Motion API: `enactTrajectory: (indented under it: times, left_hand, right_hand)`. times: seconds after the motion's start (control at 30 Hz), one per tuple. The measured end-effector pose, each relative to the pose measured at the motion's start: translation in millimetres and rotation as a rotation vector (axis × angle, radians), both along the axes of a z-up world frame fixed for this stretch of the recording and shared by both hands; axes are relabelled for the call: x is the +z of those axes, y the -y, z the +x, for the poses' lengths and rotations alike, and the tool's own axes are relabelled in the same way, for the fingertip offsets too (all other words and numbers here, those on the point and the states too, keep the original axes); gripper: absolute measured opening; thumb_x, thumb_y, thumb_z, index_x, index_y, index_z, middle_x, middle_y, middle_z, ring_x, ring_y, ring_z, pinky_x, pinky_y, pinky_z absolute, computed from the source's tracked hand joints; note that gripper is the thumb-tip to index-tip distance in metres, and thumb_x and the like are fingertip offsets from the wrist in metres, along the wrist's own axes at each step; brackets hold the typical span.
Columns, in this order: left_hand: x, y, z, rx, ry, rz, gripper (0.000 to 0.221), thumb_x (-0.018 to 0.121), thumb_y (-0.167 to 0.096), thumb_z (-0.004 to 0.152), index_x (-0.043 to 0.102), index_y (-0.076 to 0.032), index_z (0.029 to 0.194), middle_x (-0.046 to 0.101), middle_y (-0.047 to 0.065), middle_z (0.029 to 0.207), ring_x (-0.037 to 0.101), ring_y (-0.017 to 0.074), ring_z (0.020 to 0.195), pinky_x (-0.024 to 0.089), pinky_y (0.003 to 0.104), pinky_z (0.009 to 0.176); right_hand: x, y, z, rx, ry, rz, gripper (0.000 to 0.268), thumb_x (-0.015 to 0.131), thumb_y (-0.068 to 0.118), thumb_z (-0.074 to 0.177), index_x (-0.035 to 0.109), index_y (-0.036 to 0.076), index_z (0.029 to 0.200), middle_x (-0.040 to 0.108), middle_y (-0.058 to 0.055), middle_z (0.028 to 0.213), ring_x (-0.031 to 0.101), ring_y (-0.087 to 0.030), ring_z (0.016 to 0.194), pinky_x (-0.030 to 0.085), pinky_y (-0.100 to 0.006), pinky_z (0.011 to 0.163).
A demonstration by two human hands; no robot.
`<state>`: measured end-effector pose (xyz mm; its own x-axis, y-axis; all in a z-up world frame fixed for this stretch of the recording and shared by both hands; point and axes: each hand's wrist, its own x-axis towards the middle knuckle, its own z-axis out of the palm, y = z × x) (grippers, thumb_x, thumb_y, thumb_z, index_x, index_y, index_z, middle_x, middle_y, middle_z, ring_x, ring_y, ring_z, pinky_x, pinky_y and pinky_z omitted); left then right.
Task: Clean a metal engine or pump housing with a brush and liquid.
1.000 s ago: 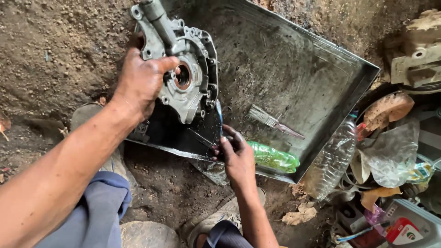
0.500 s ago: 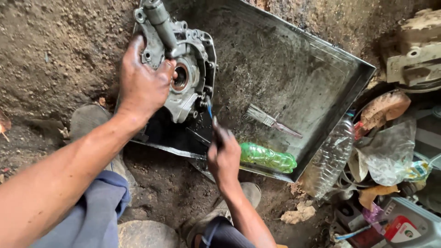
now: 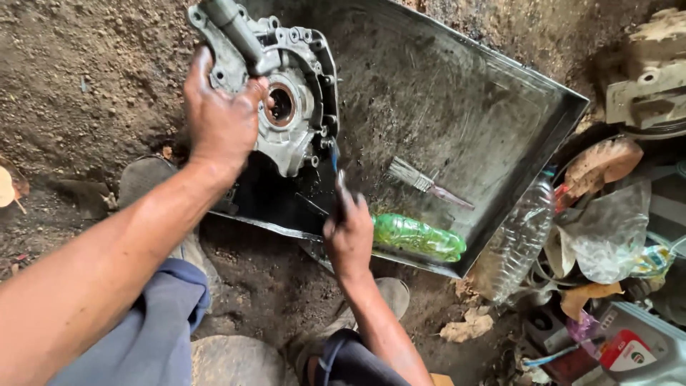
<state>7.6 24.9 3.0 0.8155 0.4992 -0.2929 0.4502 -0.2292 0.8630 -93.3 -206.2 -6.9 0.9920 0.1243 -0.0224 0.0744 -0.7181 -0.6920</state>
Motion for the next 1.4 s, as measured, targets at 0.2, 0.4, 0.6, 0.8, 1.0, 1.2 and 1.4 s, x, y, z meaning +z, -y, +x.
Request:
enactTrajectory:
  times: [0.2, 0.4, 0.6, 0.8, 1.0, 1.2, 1.4]
  left_hand:
    - [-31.5, 1.6, 2.9, -0.029, -0.003, 0.237, 0.082, 0.078, -0.027, 0.107, 0.024, 0.013, 0.154, 0.032, 0.030, 0.155, 0.039, 0.0411, 0.140, 0.031, 0.050, 0.115]
    - [14.0, 0.2, 15.2, 0.074, 0.063, -0.238, 0.084, 0.072, -0.015, 0.093, 0.018, 0.009, 0.153, 0.027, 0.024, 0.156, 0.077, 0.0197, 0.092, 0.063, 0.025, 0.077]
    - [15.7, -7.4, 22.2, -0.076, 0.083, -0.097, 0.079, 0.074, -0.015, 0.097, 0.025, 0.010, 0.155, 0.049, 0.022, 0.148, 0.075, 0.0160, 0.093, 0.061, 0.024, 0.082]
    - [-2.3, -10.0, 20.9, 0.093, 0.179, -0.426, 0.082, 0.073, -0.011, 0.090, 0.024, 0.008, 0.153, 0.055, 0.024, 0.138, 0.074, 0.0164, 0.089, 0.066, 0.032, 0.076]
    - [-69.3, -16.0, 2.4, -0.166, 0.419, 0.796, 0.074, 0.085, -0.034, 0.105, 0.038, 0.006, 0.146, 0.056, 0.015, 0.131, 0.072, 0.0226, 0.110, 0.062, 0.028, 0.094]
    - [62.4, -1.7, 29.4, -0.058, -0.191, -0.067, 0.075, 0.074, -0.018, 0.097, 0.034, 0.000, 0.158, 0.070, 0.017, 0.092, 0.066, 0.0204, 0.072, 0.061, 0.035, 0.069]
    - [7.6, -5.7, 34.8, -0.267, 0.474, 0.250, 0.058, 0.077, -0.003, 0.089, 0.046, 0.011, 0.137, 0.070, 0.021, 0.108, 0.075, 0.0206, 0.074, 0.062, 0.036, 0.074]
  right_hand:
    - [2.0, -4.5, 18.2, -0.023, 0.034, -0.074, 0.038, 0.060, -0.005, 0.087, 0.064, 0.004, 0.123, 0.063, -0.020, 0.099, 0.064, -0.038, 0.086, 0.052, -0.045, 0.076]
    - [14.0, 10.9, -8.2, -0.016, -0.008, -0.008, 0.055, 0.054, -0.005, 0.079, 0.065, 0.003, 0.132, 0.067, -0.018, 0.101, 0.068, -0.029, 0.086, 0.057, -0.040, 0.076]
    - [60.3, -7.4, 36.8, -0.294, -0.308, -0.019, 0.032, 0.060, 0.011, 0.101, 0.068, 0.008, 0.133, 0.066, -0.015, 0.073, 0.059, -0.026, 0.062, 0.047, -0.038, 0.056]
    - [9.6, -28.3, 42.2, -0.071, 0.074, 0.055, 0.016, 0.063, 0.009, 0.103, 0.068, 0.003, 0.117, 0.075, -0.018, 0.096, 0.074, -0.029, 0.083, 0.058, -0.036, 0.073]
    - [21.3, -26.3, 42.7, -0.134, -0.074, 0.037, 0.016, 0.061, 0.009, 0.098, 0.069, 0.004, 0.111, 0.075, -0.019, 0.090, 0.078, -0.031, 0.079, 0.058, -0.038, 0.070]
    - [17.3, -26.9, 23.1, -0.155, -0.029, -0.006, 0.017, 0.062, 0.010, 0.101, 0.068, 0.003, 0.115, 0.074, -0.021, 0.093, 0.074, -0.034, 0.083, 0.057, -0.037, 0.070]
    - [29.4, 4.9, 23.8, -0.309, -0.307, 0.019, 0.025, 0.060, 0.015, 0.104, 0.069, 0.007, 0.125, 0.066, -0.018, 0.080, 0.061, -0.035, 0.067, 0.048, -0.041, 0.058]
